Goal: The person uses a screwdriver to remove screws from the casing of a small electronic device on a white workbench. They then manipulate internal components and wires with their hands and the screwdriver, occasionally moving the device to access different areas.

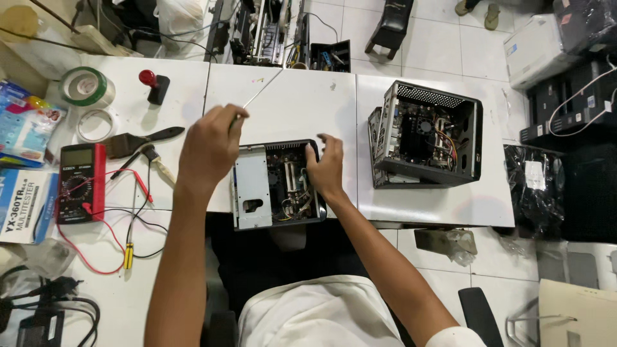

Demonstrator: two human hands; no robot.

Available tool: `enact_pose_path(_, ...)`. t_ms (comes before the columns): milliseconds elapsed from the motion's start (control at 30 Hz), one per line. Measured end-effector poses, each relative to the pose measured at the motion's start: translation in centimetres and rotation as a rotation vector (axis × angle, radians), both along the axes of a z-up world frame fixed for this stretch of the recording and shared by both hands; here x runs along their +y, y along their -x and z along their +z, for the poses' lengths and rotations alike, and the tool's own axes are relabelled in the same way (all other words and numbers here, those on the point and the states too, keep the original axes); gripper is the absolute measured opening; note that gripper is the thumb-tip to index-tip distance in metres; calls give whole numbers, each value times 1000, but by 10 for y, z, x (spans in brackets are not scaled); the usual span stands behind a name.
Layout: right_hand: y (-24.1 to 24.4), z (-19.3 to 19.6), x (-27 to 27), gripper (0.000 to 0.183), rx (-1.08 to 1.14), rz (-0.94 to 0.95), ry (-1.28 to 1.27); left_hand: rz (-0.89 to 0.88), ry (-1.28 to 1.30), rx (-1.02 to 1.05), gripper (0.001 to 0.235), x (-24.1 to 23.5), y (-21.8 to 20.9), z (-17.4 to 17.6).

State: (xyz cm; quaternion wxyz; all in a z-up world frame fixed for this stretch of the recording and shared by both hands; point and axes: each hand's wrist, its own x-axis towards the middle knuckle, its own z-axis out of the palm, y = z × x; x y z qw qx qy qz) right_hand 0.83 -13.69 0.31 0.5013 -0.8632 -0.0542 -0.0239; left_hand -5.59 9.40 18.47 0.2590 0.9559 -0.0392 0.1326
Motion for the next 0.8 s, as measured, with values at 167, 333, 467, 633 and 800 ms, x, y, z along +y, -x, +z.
enact_pose_path(167,28,37,6,37,-133,223,-111,128,284,168,14,-35,32,-115)
enact_pose_path(333,37,37,26,44,490,414,-408,105,198,82,49,-119,64,-176)
enact_pose_path(467,9,100,13,33,341,476,-195,69,-159,-4,74,-134,98,-129)
enact_pose_path(633,21,232,-25,30,-238,489,-334,97,-220,-206,66,-132,104,-195)
enact_pose_path(800,52,105,9,32,118,495,-430,32,-181,-261,68,-133,104,-194)
